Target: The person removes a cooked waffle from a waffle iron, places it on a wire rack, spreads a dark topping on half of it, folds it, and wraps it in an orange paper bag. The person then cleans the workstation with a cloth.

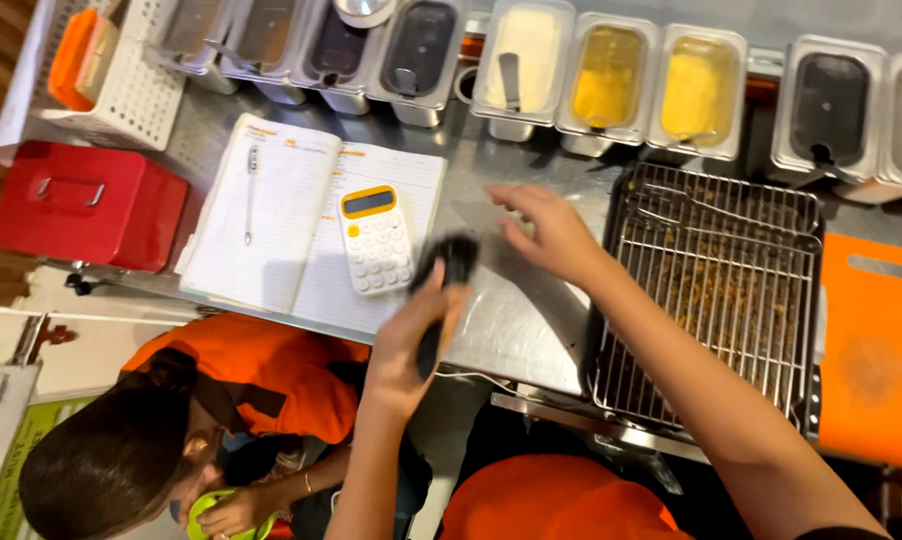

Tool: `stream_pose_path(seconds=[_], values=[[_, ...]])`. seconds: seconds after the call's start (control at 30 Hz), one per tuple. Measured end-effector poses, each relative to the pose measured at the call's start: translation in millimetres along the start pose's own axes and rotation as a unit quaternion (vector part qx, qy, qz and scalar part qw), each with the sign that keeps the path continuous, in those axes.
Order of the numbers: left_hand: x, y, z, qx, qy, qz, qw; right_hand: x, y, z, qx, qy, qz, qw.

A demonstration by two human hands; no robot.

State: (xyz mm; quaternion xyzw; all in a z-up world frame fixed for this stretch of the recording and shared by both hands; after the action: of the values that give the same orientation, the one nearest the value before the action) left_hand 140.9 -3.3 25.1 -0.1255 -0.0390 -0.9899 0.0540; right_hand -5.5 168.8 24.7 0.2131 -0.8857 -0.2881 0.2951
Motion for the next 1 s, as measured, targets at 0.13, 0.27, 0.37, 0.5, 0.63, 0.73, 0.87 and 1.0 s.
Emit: stream_pose_path(seconds=[0.13, 0.27, 0.37, 0.5, 0.63, 0.73, 0.87, 1.0], values=[[70, -46, -41, 0.409, -0.119, -0.046, 0.904, -44, 53, -7, 0.025, -0.097, 0.064, 0.993], [47, -107, -42, 0.417, -0.147, -0.173, 0.880, -128, 86, -41, -0.026, -0.140, 0.093, 0.985], [51, -109, -44, 0.169, -0.032, -0.282, 0.944, -189, 92, -50, 0.012, -0.245, 0.074, 0.967], [129, -125, -56, 0.302, -0.206, -0.216, 0.906, -263, 72, -43, 0.068, -0.462, -0.024, 0.884], [148, -162, -78, 0.334, -0.244, -0.268, 0.870, -293, 45, -38, 0.059, -0.422, -0.054, 0.903], [137, -182, -80, 0.346, -0.304, -0.332, 0.823, -300, 31, -33, 0.069, -0.393, -0.033, 0.917], [133, -187, -79, 0.342, -0.310, -0.392, 0.796, -316, 10, -24, 0.054, -0.492, -0.089, 0.864], [114, -180, -66, 0.325, -0.286, -0.432, 0.791, -310, 8, -30, 0.067, -0.396, -0.013, 0.916]])
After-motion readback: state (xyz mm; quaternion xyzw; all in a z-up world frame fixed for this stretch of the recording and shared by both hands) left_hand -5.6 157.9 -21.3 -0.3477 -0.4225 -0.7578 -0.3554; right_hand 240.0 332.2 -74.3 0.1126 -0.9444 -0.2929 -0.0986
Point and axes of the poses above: each hand's wrist, its own x-axis towards the middle knuckle, its own y-axis out of the back of the hand, z = x × y, the point moved 5 cm from there along x, towards the middle knuckle, and after that the axes turned 3 degrees about z, right-handed, at the moved point
